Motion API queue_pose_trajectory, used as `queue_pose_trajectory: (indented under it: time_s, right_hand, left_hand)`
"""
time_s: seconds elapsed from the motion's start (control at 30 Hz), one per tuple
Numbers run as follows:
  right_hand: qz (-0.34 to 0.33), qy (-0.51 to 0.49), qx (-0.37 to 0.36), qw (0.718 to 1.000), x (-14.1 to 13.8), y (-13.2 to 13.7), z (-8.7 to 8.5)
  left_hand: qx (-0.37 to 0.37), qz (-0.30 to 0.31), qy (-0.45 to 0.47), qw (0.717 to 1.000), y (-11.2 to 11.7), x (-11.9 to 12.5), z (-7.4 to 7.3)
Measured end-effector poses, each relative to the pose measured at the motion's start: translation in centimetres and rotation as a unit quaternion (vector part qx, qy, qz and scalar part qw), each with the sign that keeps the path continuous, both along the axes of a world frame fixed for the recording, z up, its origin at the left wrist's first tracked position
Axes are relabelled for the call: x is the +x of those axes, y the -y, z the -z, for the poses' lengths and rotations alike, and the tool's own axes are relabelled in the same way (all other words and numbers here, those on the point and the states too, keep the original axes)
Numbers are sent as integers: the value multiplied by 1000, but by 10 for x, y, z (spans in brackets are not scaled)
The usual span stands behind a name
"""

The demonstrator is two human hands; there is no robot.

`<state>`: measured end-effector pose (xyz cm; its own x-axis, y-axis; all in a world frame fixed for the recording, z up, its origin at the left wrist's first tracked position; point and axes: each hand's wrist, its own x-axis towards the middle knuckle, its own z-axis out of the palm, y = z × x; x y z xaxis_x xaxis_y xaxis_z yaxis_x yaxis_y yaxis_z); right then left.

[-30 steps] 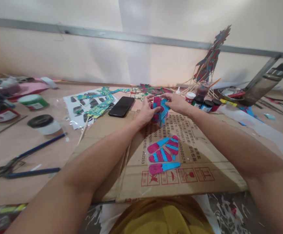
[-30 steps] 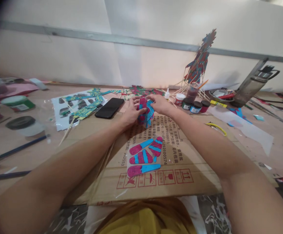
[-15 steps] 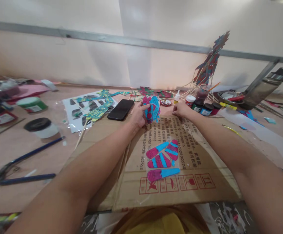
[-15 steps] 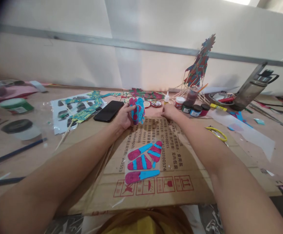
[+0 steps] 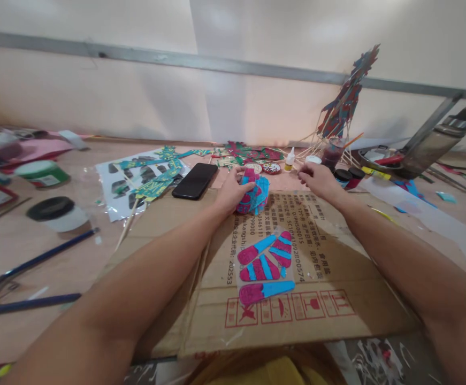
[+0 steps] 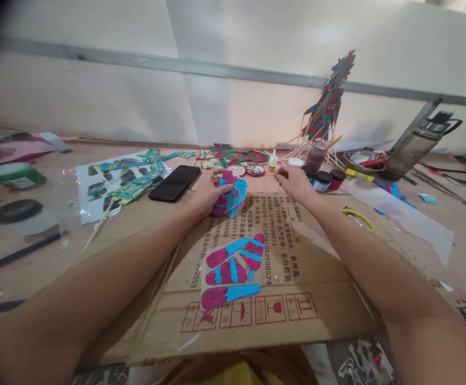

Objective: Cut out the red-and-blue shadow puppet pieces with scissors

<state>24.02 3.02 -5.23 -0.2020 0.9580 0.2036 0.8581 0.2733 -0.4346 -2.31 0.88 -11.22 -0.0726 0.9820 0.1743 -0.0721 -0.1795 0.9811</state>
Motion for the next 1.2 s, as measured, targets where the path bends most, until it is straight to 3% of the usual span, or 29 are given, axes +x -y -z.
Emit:
queue_pose_trajectory:
  time_s: [0.13,0.33,0.5,0.63,0.83,1.0,1.1,1.2]
  right_hand:
    - [-55,-146,29,987,3,55,10]
    - [-173,-120,15,977,-12,117,20]
    - [-314,-34,-53,947,-21,129,28]
    - [-336,52,-104,935,-21,135,32]
    - [-346,92,-89,929,-20,133,27]
    - [-327,44,-94,939,-16,122,26]
    - [-299,3,-108,948,-9,109,22]
    - [-255,-79,-165,949,-1,96,15]
  left_hand:
    - [14,-8,-104,994,6,2,-3]
    - [68,-96,-150,982,2,-1,0]
    - [95,-149,-125,976,-4,-5,7]
    - [111,-177,-111,971,-2,-4,6]
    - [123,-200,-136,962,7,1,-2]
    - [80,-135,-61,986,28,6,-7]
    - [39,-22,-52,998,51,11,-15]
    - [-21,120,-73,990,75,21,-25]
